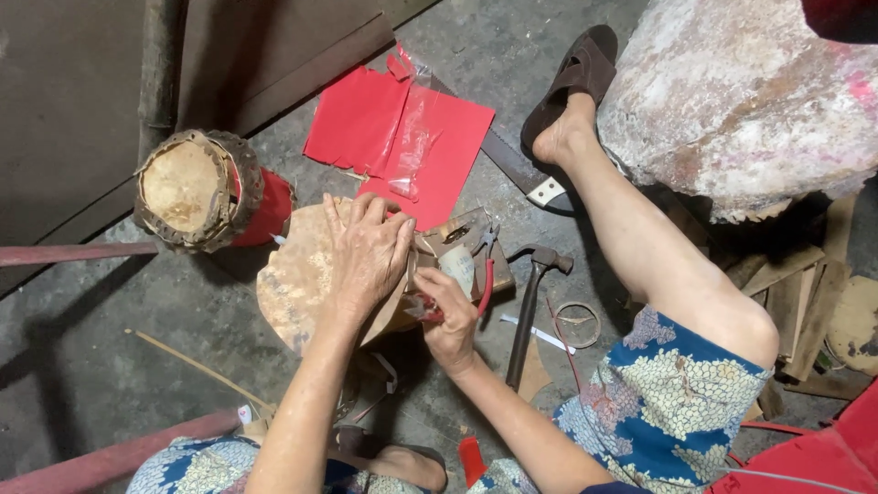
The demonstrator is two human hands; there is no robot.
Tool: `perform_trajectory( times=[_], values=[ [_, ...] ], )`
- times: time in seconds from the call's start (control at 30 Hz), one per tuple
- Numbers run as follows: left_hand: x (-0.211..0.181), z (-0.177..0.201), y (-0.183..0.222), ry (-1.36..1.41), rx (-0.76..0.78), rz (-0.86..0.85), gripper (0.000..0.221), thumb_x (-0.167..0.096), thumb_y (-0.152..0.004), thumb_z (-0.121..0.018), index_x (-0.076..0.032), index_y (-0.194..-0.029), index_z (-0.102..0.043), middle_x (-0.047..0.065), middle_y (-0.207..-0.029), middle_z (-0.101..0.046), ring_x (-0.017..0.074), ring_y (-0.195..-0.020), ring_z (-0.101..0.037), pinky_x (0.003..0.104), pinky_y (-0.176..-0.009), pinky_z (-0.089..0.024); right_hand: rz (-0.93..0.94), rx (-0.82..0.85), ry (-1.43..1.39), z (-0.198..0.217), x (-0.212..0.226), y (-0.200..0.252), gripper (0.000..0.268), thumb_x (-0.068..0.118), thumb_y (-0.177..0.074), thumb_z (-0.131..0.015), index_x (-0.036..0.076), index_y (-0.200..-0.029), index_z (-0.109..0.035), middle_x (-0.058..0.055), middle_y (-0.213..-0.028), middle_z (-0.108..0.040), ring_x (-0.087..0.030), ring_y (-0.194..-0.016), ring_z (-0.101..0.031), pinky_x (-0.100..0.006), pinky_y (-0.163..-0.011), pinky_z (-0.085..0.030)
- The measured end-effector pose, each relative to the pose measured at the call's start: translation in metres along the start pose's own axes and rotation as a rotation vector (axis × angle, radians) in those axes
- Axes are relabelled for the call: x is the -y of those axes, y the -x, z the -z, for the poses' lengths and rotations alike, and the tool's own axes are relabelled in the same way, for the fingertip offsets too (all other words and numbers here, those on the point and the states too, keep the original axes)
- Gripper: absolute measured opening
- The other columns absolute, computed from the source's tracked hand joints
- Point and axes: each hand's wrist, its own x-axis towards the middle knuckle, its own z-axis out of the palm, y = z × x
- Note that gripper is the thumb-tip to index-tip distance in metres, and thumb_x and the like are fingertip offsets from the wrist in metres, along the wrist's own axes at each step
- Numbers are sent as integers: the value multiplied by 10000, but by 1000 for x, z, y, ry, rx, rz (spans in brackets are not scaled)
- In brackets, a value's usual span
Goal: Refining and sanding the body of a traditional drum using hand tools and sandpaper
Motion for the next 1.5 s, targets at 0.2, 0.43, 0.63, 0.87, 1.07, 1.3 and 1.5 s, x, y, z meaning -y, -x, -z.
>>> perform_trajectory(
  times=[0.2,0.43,0.63,0.87,1.07,1.3,1.5],
  values=[
    [-2,4,2,8,-7,8,407,-410,-1067,-447,-208,-799,-675,11,-930,-590,220,-1201,-505,697,-1140,-154,81,-6,107,4,10,11,266,36,-936,-652,91,-1169,-768,-106,-1161,-756,-286,-1066,-727,-365,-891,-587],
    [-3,-1,5,-4,-45,-9,420,-416,-1063,-459,-204,-753,-648,17,-876,-582,225,-1172,-532,694,-1139,-156,-137,25,-18,17,-2,18,145,109,-922,-675,162,-830,-773,30,-743,-764,-162,-660,-736,-272,-655,-600],
    [-1,-3,3,10,-52,4,417,-413,-1064,-458,-203,-760,-653,15,-874,-582,223,-1168,-534,690,-1133,-181,-480,-33,-333,10,28,-6,257,259,-997,-560,152,-1164,-724,-58,-1165,-752,-24,-474,-472,-171,-461,-439],
    [-11,8,-1,52,-104,12,367,-345,-1022,-502,-130,-791,-689,55,-877,-584,263,-1099,-553,728,-1134,-160,-33,98,-16,-8,14,49,496,-3,-914,-615,19,-1405,-548,-230,-1507,-498,-378,-1279,-595,-388,-987,-558],
    [0,-5,0,196,-93,42,321,-386,-1053,-428,-190,-1068,-682,28,-1047,-612,240,-1200,-539,724,-1174,-56,-284,-47,-154,19,19,9,247,134,-992,-496,91,-1132,-695,-67,-1032,-753,-146,-812,-675,-295,-769,-561],
    [35,69,39,-16,-356,130,449,-352,-955,-615,-222,-1384,-597,14,-1479,-545,237,-1416,-385,592,-1171,-94,-624,114,-570,17,22,-51,488,254,-996,-573,28,-1429,-575,-221,-1415,-605,-376,-1340,-534,-498,-1111,-384],
    [83,27,118,670,-198,695,772,-418,-888,-651,-204,-1574,-372,207,-1510,-488,435,-1434,-375,617,-1194,-231,-684,65,-427,3,46,-52,410,319,-987,-621,90,-1320,-694,-99,-1321,-686,-186,-1189,-590,-379,-1093,-395]
  ],
)
